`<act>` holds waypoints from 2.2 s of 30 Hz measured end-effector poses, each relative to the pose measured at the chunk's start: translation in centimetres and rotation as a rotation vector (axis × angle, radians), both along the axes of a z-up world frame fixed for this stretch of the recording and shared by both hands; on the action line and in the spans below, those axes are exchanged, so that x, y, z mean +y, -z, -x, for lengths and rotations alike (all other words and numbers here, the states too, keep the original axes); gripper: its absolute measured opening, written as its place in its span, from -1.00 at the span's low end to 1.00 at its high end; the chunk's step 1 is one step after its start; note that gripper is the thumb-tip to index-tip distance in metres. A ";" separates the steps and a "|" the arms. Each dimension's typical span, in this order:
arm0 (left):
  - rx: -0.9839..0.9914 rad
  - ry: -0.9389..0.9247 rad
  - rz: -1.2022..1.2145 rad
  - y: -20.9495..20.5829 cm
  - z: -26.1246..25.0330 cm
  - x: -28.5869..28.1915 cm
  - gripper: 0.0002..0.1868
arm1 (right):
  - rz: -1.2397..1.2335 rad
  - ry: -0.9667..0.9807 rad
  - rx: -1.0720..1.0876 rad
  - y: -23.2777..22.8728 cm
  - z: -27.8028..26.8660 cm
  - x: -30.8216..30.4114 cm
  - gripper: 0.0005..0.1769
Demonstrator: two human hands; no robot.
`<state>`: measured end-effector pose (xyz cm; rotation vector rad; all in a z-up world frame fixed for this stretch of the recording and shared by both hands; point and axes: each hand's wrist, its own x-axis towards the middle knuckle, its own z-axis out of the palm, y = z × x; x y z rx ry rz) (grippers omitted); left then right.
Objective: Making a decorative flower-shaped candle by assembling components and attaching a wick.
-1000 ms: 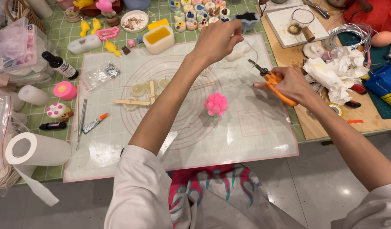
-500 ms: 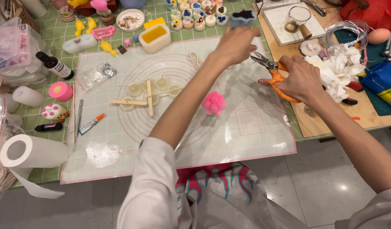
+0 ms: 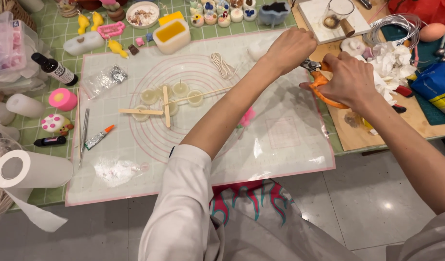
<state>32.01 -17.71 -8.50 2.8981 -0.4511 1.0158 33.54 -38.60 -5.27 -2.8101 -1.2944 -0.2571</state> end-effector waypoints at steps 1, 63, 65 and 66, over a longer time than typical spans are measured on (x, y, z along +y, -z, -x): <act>0.003 -0.001 -0.024 -0.1 -0.1 0.0 -0.93 | -0.020 -0.019 -0.003 0.3 -0.4 -0.1 0.04; 0.090 -0.031 0.293 0.2 1.0 -1.5 -0.74 | -0.877 0.061 2.005 0.8 3.0 1.2 -0.01; 0.102 -0.044 0.285 0.3 0.9 -1.6 -0.76 | -0.874 0.062 1.962 2.2 2.2 0.7 0.02; 0.091 -0.044 0.295 0.5 0.8 -1.5 -0.76 | -0.875 0.041 1.913 3.4 1.4 0.4 0.02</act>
